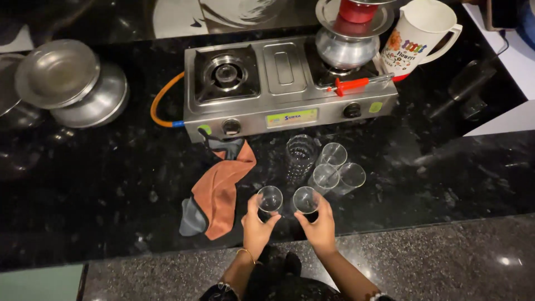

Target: Organizing and putting away cups and glasses into a display cabinet.

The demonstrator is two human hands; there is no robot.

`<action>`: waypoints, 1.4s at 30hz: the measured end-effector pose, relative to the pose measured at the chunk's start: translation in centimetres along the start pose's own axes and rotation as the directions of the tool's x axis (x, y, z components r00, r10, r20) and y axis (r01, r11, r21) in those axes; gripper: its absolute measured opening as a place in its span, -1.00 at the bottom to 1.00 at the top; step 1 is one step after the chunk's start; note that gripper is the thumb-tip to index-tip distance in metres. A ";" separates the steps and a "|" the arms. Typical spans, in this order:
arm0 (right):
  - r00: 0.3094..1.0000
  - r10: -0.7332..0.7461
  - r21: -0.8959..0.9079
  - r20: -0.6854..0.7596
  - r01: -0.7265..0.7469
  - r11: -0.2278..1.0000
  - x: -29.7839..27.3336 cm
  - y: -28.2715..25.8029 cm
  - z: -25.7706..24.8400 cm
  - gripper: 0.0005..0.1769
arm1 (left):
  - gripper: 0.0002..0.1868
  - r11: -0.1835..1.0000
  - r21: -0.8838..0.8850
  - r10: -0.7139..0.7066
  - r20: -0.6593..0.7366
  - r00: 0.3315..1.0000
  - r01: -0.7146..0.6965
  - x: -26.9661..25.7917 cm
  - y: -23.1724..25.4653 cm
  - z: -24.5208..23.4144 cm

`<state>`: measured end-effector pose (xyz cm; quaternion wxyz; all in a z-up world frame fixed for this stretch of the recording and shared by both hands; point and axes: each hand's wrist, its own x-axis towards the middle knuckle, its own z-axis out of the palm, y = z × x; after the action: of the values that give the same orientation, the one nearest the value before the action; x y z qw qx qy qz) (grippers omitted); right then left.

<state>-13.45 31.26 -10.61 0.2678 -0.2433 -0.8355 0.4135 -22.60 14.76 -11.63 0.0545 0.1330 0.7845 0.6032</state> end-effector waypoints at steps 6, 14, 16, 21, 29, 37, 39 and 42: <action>0.991 0.129 0.032 -0.024 -0.128 0.991 1.0 -1.5 1.5 -0.11 | -0.10 0.978 0.204 0.037 0.068 0.997 -0.050 2.9 -0.3 -0.3; 0.956 0.275 0.091 -0.101 -0.266 0.960 0.8 -2.3 4.5 -0.10 | -0.11 0.948 0.225 0.183 0.194 0.964 -0.225 6.2 0.0 -1.2; 0.936 0.334 0.130 -0.113 -0.319 0.939 0.9 -2.8 5.0 -0.10 | -0.11 0.936 0.232 0.215 0.216 0.952 -0.264 6.8 0.5 -1.2; 0.923 0.306 0.152 -0.231 -0.277 0.949 0.3 -2.4 6.9 -0.24 | -0.07 0.920 0.307 0.154 0.291 0.944 -0.244 6.9 0.4 -1.3; 0.910 0.274 0.112 -0.310 -0.251 0.961 -1.1 -1.2 7.9 -0.14 | 0.07 0.911 0.300 0.210 0.250 0.945 -0.282 5.8 0.7 -2.0; 0.883 0.368 0.235 -0.292 -0.307 0.922 -5.8 -0.6 4.3 -0.20 | -0.27 0.925 0.209 0.297 0.128 0.946 -0.318 -0.9 -0.7 -2.5; 0.878 0.412 0.403 -0.244 -0.295 0.867 -7.9 -0.7 2.5 -0.25 | -0.38 0.941 0.070 0.314 0.192 0.930 -0.332 -2.9 0.5 -1.5; 0.856 0.430 0.461 -0.287 -0.270 0.845 -11.4 -0.9 -1.3 -0.39 | -0.47 0.949 -0.066 0.312 0.316 0.896 -0.308 -5.4 3.6 1.5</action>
<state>-4.36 24.33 -12.05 0.3868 -0.4091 -0.6034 0.5647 -16.54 15.47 -9.00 0.0862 0.3525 0.7295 0.5798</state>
